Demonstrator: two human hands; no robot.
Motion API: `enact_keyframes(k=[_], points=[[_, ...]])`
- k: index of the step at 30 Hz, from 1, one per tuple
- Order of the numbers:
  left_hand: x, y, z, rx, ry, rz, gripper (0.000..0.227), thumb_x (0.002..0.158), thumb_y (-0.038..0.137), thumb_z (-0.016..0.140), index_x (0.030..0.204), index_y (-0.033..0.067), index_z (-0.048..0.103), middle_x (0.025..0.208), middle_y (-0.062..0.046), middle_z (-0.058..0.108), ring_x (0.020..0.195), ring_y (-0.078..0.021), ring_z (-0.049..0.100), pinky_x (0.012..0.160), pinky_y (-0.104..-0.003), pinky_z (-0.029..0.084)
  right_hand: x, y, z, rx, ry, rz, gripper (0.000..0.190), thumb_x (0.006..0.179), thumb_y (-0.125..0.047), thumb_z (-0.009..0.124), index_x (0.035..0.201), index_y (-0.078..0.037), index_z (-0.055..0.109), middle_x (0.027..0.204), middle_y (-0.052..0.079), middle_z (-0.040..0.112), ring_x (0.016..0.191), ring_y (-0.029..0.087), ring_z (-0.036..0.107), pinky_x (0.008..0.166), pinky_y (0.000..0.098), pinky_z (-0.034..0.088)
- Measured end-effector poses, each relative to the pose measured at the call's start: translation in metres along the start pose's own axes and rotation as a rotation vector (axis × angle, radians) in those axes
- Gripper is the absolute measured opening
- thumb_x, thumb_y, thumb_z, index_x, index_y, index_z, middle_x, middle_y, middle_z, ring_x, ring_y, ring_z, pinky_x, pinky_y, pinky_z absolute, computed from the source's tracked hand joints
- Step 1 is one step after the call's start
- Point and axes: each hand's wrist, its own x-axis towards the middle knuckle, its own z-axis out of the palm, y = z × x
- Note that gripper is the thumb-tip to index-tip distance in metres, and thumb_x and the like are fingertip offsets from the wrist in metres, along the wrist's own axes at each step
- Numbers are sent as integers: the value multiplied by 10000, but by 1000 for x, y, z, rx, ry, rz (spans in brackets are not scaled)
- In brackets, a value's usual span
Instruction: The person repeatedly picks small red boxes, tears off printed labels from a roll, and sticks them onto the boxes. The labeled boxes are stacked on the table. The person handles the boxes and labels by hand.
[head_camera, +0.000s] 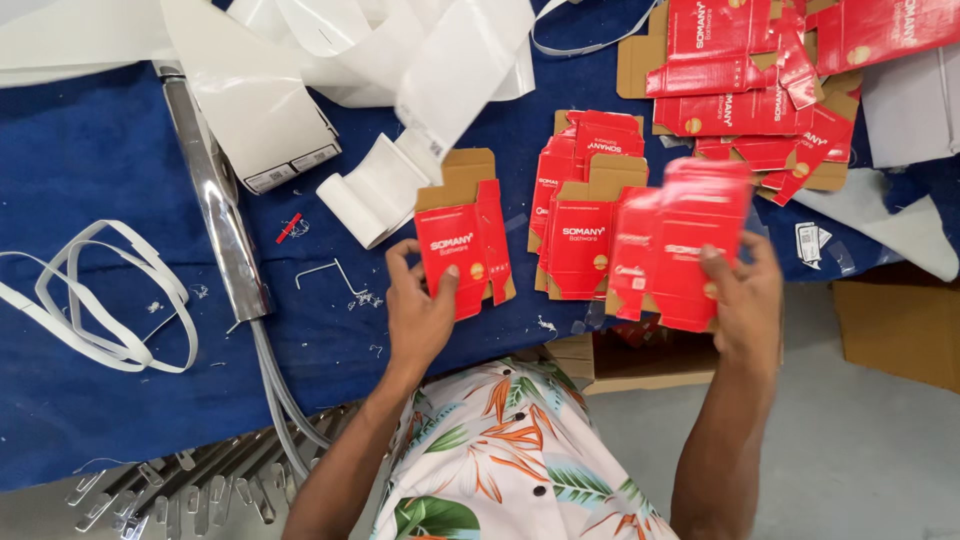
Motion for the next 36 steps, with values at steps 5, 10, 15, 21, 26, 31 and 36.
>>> enact_keyframes(k=[5, 10, 15, 21, 26, 31, 36], points=[[-4, -14, 8, -88, -142, -214, 417, 947, 143, 579, 1286, 32, 363, 988, -159, 770, 787, -188, 685, 658, -337, 525, -66, -32, 100, -694, -143, -517, 237, 1036, -186, 595, 1204, -30, 657, 979, 176, 701, 861, 306, 697, 760, 444, 550], [12, -23, 22, -272, -44, -168, 485, 1081, 471, 381, 1295, 58, 519, 1169, -60, 643, 1070, -115, 611, 953, -285, 487, -82, -1, 175, -716, -524, -506, 699, 984, -499, 717, 1361, 58, 527, 1301, 298, 608, 1215, 457, 591, 1043, 511, 466], [10, -36, 23, -230, -5, -211, 354, 1059, 349, 541, 1146, 13, 611, 1044, -67, 678, 956, -114, 595, 894, -299, 504, -23, 40, 93, -1048, 95, -631, 927, 930, -582, 776, 1387, 172, 491, 1340, 359, 517, 1169, 500, 543, 1001, 533, 450], [13, -28, 22, -233, -58, -168, 218, 995, 167, 651, 1121, -5, 606, 1047, -79, 729, 934, -86, 651, 846, -272, 542, 10, 66, 82, -776, 52, -339, 702, 833, -473, 875, 1243, 35, 617, 1243, 221, 521, 1036, 342, 583, 915, 421, 523], [11, -25, 20, -240, -66, -164, 247, 1001, 188, 650, 1143, -9, 602, 1057, -88, 723, 938, -86, 642, 844, -266, 536, -7, 53, 66, -666, 171, -259, 585, 856, -346, 892, 1195, 27, 597, 1139, 197, 634, 961, 257, 636, 890, 385, 532], [8, -32, 15, -296, -56, -165, 266, 1003, 216, 643, 1160, 7, 593, 1060, -90, 721, 938, -92, 651, 846, -269, 541, -33, 5, 65, -132, -25, -169, 519, 899, -270, 780, 1271, 4, 542, 1181, 128, 716, 1022, 159, 705, 878, 304, 583], [7, -30, 12, -291, -32, -140, 365, 1146, 329, 465, 1187, 7, 631, 1101, -90, 685, 995, -110, 611, 927, -284, 504, -57, 2, 134, -380, -319, -145, 691, 854, -423, 762, 1351, 9, 553, 1088, 148, 664, 939, 217, 647, 784, 387, 557]])
